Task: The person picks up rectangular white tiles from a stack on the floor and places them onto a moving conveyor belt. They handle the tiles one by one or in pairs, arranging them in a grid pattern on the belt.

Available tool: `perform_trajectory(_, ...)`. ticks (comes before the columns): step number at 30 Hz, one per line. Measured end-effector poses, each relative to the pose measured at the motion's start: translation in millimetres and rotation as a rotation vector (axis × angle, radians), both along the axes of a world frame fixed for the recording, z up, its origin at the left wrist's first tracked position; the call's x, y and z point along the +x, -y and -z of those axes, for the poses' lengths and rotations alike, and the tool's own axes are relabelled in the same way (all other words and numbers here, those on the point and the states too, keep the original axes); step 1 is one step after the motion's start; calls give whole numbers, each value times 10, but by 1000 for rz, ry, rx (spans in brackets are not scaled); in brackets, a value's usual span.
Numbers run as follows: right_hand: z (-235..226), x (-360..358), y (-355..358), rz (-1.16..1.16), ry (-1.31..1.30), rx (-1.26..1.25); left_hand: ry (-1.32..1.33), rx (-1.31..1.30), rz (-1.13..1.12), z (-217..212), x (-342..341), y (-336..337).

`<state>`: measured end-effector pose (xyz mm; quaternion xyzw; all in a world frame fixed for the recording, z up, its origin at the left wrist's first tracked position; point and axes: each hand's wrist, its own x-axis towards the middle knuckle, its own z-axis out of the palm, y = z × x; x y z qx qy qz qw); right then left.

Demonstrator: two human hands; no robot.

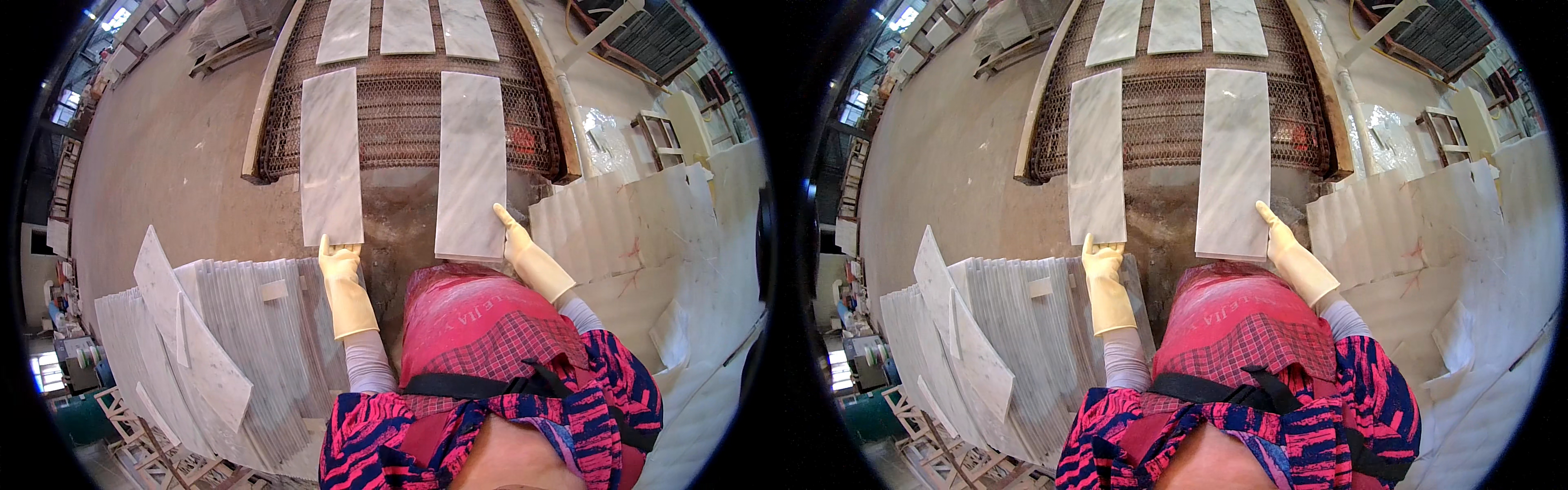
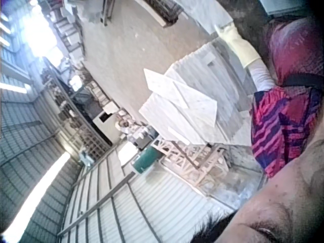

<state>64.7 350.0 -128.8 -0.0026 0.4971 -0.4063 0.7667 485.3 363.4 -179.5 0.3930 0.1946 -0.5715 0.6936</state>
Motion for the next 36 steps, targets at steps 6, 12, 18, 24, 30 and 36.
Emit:
perform_trajectory(6, 83, -7, -3, -20, 20, -23, 41, -77, 18, 51, 45, -96)
perform_trajectory(12, 117, -101, -30, 18, 125, -131, -82, -192, 177, -83, -475, -245)
perform_trajectory(18, 179, -246, -151, -126, 399, -324, -103, -405, 877, -512, -1610, -403)
perform_trajectory(24, 101, -220, -60, -310, 339, -390, 188, -175, 874, -629, -1927, -279)
perform_trajectory(30, -89, -191, -61, -318, 376, -369, 316, -230, 906, -630, -1899, -279)
perform_trajectory(36, -347, -185, -58, -256, 486, -297, 447, -283, 895, -645, -1952, -305)
